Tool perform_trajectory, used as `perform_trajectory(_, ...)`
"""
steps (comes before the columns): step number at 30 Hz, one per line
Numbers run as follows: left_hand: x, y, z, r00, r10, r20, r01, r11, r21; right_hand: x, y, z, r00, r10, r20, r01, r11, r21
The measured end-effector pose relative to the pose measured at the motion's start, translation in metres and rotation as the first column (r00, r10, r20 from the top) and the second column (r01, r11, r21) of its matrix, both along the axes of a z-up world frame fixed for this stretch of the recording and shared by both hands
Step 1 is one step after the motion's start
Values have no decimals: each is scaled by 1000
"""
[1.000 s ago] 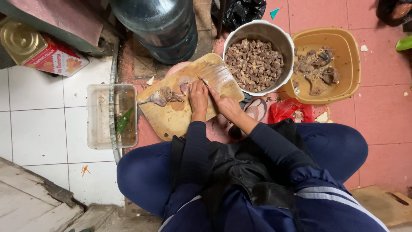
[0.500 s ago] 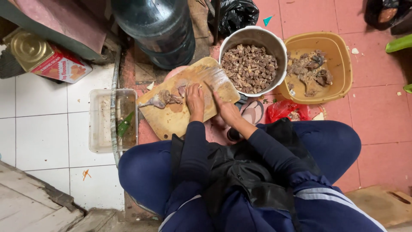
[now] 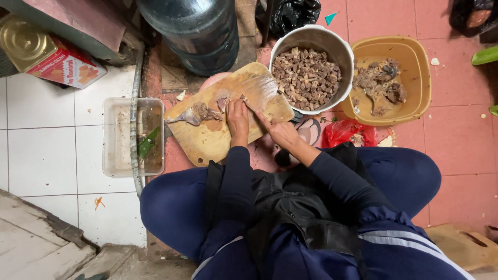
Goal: Chopping pieces of cooked meat on a wooden cutting board and placing them into a pot.
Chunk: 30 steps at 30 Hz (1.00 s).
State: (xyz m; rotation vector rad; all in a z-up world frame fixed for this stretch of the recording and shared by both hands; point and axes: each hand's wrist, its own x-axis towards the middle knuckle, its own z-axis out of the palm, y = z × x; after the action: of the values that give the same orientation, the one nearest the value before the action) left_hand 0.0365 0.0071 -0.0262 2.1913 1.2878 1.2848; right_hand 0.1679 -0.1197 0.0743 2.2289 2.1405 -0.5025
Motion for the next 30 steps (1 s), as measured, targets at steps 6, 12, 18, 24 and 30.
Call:
perform_trajectory(6,2,1,-5,1000,21,-18,-21,999,-26,-1,51,-6,988,38,-147,-49,996,-71)
perform_trajectory(12,2,-1,14,999,44,-17,-45,998,-42,7,14,-19,957,-25,-290,-6,994,-106)
perform_trajectory(18,2,-1,7,999,34,-33,-35,999,-14,-4,19,7,863,-297,-409,214,948,-236)
perform_trajectory(24,-7,-2,25,988,91,-121,-84,994,66,-2,10,87,775,-496,-392,385,862,-328)
perform_trajectory(30,-44,26,13,741,433,-513,-426,894,140,-41,15,17,911,-275,-307,186,939,-290)
